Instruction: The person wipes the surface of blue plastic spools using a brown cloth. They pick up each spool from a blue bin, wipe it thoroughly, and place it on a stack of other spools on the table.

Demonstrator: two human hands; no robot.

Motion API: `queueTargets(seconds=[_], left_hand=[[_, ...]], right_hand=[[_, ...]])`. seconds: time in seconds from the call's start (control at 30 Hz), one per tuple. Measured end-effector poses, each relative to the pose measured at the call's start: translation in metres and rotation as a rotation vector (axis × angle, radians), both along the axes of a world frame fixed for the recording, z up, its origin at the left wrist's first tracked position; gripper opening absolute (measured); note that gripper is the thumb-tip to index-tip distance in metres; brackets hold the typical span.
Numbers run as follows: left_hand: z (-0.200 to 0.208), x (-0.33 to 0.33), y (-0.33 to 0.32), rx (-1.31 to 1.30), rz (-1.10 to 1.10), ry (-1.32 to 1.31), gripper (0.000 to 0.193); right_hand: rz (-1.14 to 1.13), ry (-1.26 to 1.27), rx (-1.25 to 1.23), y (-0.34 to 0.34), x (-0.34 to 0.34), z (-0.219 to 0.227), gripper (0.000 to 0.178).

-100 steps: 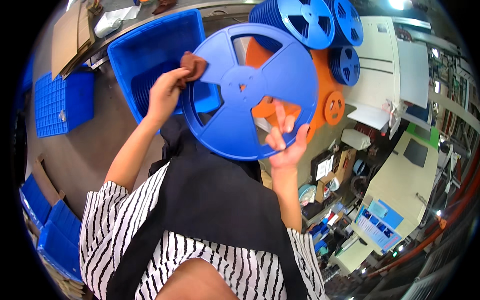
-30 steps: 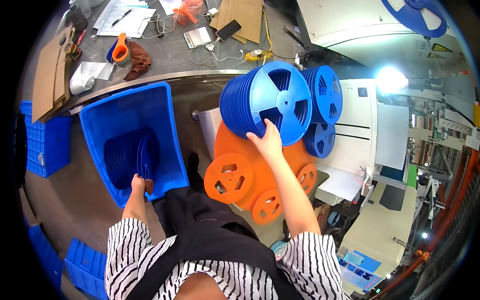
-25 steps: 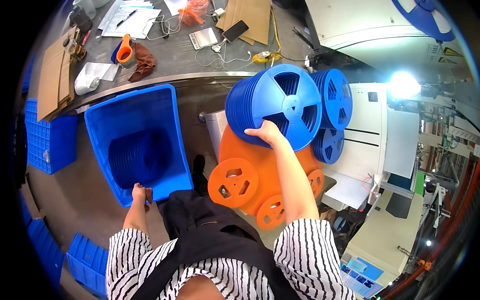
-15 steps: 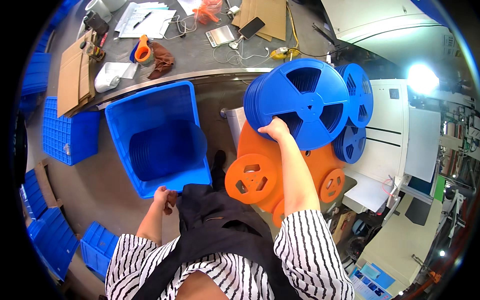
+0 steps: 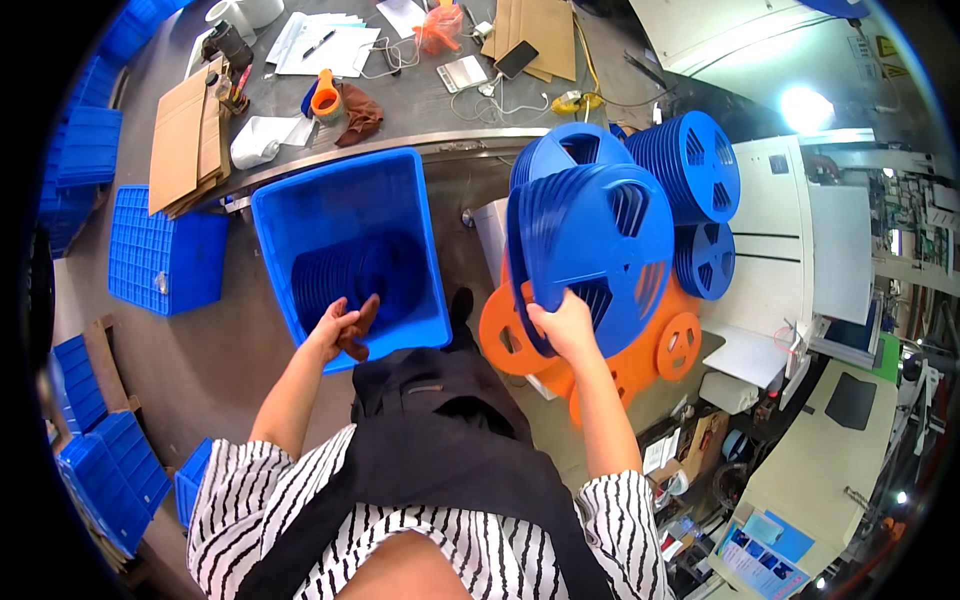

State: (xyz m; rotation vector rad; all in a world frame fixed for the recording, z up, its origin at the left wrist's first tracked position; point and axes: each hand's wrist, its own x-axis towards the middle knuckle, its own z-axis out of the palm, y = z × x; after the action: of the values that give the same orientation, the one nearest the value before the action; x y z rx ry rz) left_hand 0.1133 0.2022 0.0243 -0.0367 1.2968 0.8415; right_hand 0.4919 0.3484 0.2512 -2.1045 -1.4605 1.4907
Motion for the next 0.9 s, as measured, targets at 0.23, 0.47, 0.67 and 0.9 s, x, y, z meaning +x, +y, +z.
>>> queueTargets(seconds=[0.23,0.47,0.67,0.9], left_hand=[[0.082,-0.023,-0.018,0.144,0.006,-0.205,0.056],[0.182,-0.065,-0.005,0.588,0.124,0.107,0.052],[0.212,-0.048,-0.004,0.765,-0.192,0.551,0.051],[0.234,0.032,-0.008,1.412,-0.728,0.876,0.055]], right_hand=[[-0.606,1.394,0.039,-0.1,-0.011,0.054,0.037],[-0.398,1.846,0.075,-0.167,-0.05,0.02,0.037],[-0.216,1.833,0.035,-0.169,-0.067,0.029,0.036],[-0.255,1.725,0.01,-0.175,-0.081,0.046,0.035]])
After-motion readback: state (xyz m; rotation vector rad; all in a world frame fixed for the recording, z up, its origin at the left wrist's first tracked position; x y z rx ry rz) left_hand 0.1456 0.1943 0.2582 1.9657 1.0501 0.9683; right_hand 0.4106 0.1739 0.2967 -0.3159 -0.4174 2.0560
